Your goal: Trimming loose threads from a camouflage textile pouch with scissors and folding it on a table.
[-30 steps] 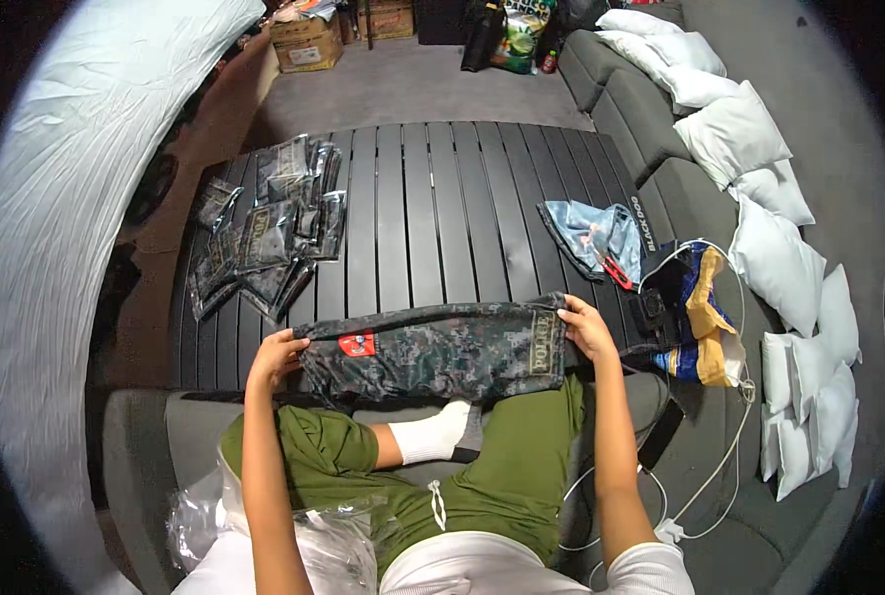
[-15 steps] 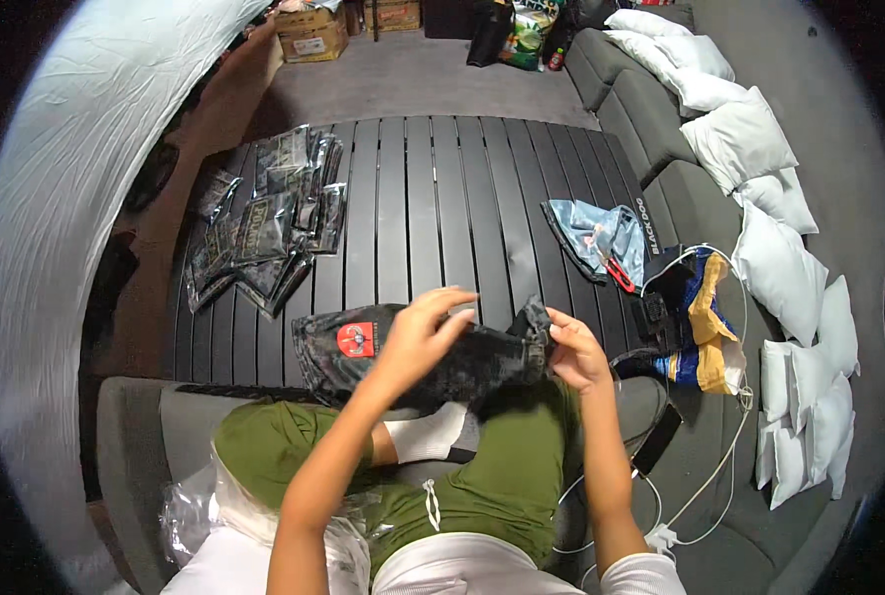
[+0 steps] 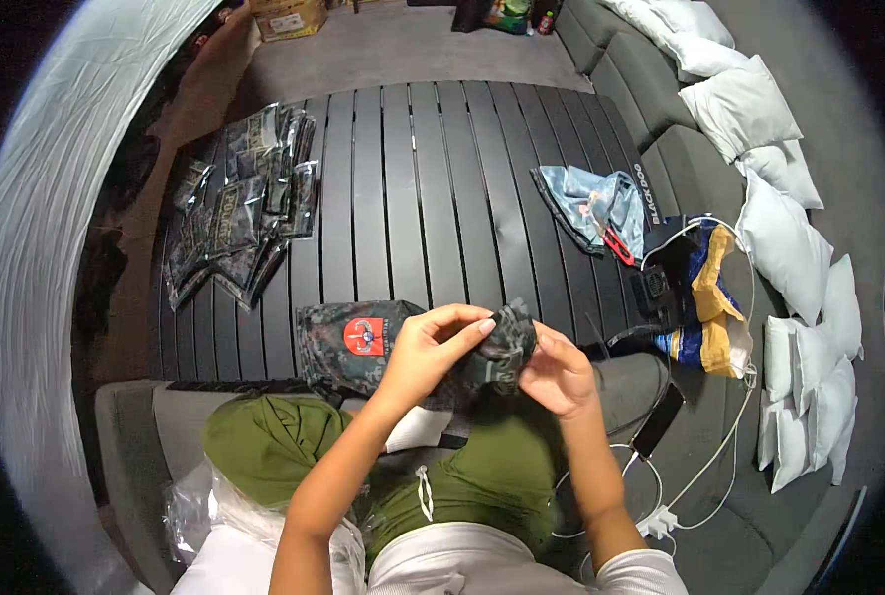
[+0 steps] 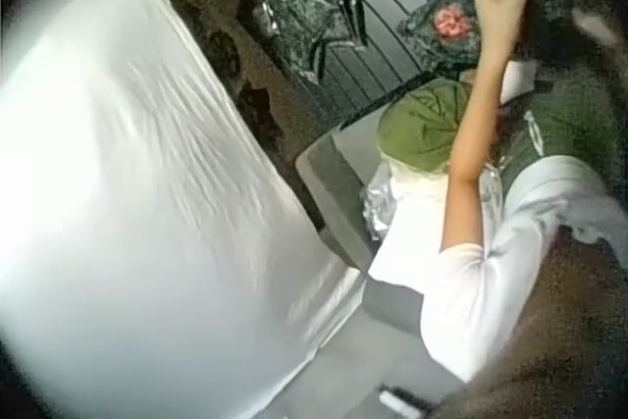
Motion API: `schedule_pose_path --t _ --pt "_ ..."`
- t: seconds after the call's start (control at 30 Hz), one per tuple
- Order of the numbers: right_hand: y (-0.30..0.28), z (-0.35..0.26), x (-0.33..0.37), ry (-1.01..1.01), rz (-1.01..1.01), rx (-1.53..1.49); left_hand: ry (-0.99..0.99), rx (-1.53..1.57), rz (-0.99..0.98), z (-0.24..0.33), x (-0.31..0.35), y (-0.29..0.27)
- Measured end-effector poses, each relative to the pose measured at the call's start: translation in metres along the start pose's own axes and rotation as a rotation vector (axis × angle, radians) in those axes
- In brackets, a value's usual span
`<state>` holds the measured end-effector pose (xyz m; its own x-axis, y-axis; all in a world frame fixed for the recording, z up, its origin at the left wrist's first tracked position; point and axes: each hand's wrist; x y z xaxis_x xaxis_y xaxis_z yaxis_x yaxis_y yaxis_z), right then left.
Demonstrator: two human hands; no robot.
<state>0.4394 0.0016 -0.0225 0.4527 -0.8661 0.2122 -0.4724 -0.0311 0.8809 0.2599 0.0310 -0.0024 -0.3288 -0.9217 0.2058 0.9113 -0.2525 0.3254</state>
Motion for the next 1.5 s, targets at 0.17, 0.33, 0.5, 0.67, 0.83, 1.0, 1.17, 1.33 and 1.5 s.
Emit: schedule_pose_path --t 0.17,0.33,0.5,0.67,0.83,1.0,1.17,1.33,1.5 --pt "0.019 -0.005 0.006 -0.052 0.053 0.300 0.113 -0.292 -0.001 0.014 0.009 -0.003" --pt "0.028 0.002 0.008 -0.186 0.145 0.501 0.156 -0.371 -0.030 0.020 0.015 0.003" --pt "0.035 0.011 0.008 -0.276 0.222 0.408 0.128 -0.215 -0.010 0.016 0.019 0.013" --pt "0.034 0.003 0.007 -0.283 0.258 0.618 0.097 -0.204 0.036 0.011 0.019 0.009" --pt "-0.050 -0.069 -0.034 -0.727 0.671 1.233 0.009 -0.191 0.100 0.013 0.028 0.000" --pt "-0.182 -0.134 -0.053 -0.735 1.033 1.995 -0.001 -0.232 0.051 0.017 0.026 0.005" --pt "-0.180 -0.119 -0.065 -0.430 1.317 2.300 0.062 -0.210 0.081 0.016 0.032 0.001" --pt "-0.170 -0.122 -0.049 -0.632 1.081 2.151 0.033 -0.182 0.061 0.014 0.032 -0.001" --pt "-0.123 -0.105 -0.033 -0.775 0.979 1.914 0.134 -0.323 0.067 0.018 0.032 -0.001"
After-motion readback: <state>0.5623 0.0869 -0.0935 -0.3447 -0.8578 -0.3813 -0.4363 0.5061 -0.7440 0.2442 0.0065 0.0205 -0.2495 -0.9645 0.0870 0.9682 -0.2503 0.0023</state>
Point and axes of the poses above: each hand's wrist, its own x-axis away from the middle knuckle, its own y-axis out of the palm, z = x × y
